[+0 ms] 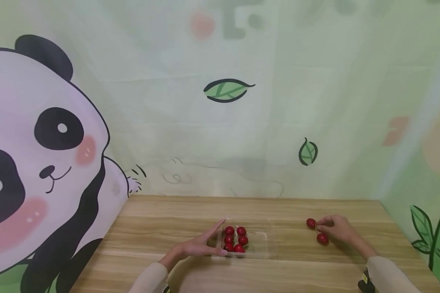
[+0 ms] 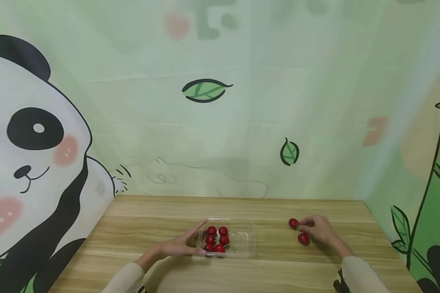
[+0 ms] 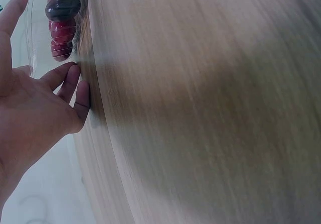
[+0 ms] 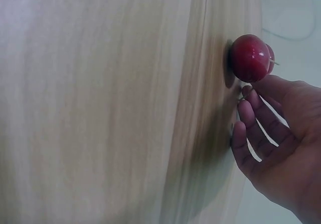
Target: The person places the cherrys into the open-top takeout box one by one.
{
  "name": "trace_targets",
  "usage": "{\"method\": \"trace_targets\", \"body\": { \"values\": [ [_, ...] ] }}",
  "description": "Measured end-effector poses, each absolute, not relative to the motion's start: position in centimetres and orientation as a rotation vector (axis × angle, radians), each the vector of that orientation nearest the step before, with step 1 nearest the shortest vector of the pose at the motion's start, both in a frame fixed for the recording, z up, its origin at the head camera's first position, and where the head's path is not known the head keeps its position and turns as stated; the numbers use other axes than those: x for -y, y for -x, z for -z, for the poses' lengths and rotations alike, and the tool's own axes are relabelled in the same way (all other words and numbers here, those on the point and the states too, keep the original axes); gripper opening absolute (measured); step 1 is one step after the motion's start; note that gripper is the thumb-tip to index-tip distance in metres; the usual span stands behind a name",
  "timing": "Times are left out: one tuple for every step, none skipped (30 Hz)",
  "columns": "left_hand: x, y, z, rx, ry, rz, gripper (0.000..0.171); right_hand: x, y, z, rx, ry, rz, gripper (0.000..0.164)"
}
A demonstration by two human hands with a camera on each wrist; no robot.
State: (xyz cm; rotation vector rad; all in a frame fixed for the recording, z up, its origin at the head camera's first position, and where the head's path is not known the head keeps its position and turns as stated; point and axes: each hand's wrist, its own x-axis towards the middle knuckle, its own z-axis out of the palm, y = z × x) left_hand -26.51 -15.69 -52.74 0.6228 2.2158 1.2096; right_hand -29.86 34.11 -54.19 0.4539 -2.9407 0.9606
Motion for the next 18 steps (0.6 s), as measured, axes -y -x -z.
{"method": "trace_targets", "body": {
  "values": [
    [15.7, 26.5, 52.8, -2.217, -0.625, -1.208, 0.108, -34.1, 29.7, 54.3, 2.937, -0.446, -0.963, 0.015],
    [15.6, 26.5, 52.8, -2.218, -0.628, -1.204, 0.108, -34.2, 29.6, 54.4, 2.933, -0.432, -0.959, 0.015],
    [15.6, 26.5, 52.9, -2.219, -0.63, -1.202, 0.108, -34.2, 29.5, 54.5, 2.925, -0.427, -0.96, 0.015],
    [15.6, 26.5, 53.0, -2.218, -0.632, -1.201, 0.108, -34.2, 29.3, 54.5, 2.919, -0.421, -0.961, 0.016],
    [15.6, 26.5, 53.1, -2.219, -0.634, -1.199, 0.108, -34.2, 29.2, 54.6, 2.913, -0.409, -0.963, 0.015],
    [15.6, 26.5, 53.1, -2.219, -0.635, -1.198, 0.108, -34.3, 29.1, 54.7, 2.908, -0.404, -0.968, 0.015],
    [15.6, 26.5, 53.2, -2.218, -0.634, -1.198, 0.108, -34.3, 29.0, 54.8, 2.903, -0.392, -0.976, 0.015],
    [15.6, 26.5, 53.3, -2.216, -0.633, -1.198, 0.108, -34.3, 28.9, 54.9, 2.898, -0.383, -0.984, 0.015],
    [15.6, 26.5, 53.3, -2.215, -0.632, -1.199, 0.108, -34.4, 28.9, 54.9, 2.893, -0.373, -0.998, 0.015],
    [15.6, 26.5, 53.3, -2.213, -0.631, -1.2, 0.108, -34.4, 28.8, 55.0, 2.893, -0.362, -1.012, 0.015],
    [15.6, 26.5, 53.3, -2.212, -0.63, -1.2, 0.108, -34.5, 28.7, 55.0, 2.889, -0.356, -1.028, 0.015],
    [15.6, 26.4, 53.3, -2.211, -0.627, -1.2, 0.108, -34.5, 28.7, 54.9, 2.887, -0.352, -1.04, 0.016],
    [15.6, 26.4, 53.3, -2.211, -0.628, -1.201, 0.108, -34.6, 28.7, 54.8, 2.885, -0.338, -1.051, 0.016],
    [15.6, 26.4, 53.2, -2.212, -0.629, -1.201, 0.109, -34.6, 28.7, 54.7, 2.882, -0.332, -1.058, 0.017],
    [15.6, 26.5, 53.2, -2.212, -0.63, -1.204, 0.109, -34.6, 28.7, 54.5, 2.877, -0.335, -1.063, 0.018],
    [15.7, 26.5, 53.1, -2.213, -0.63, -1.205, 0.109, -34.6, 28.8, 54.3, 2.873, -0.334, -1.068, 0.018],
    [15.7, 26.5, 53.1, -2.215, -0.63, -1.207, 0.109, -34.5, 28.8, 54.1, 2.872, -0.329, -1.067, 0.018],
    [15.7, 26.6, 53.0, -2.214, -0.629, -1.211, 0.108, -34.5, 28.8, 53.8, 2.869, -0.326, -1.064, 0.018]
  ]
}}
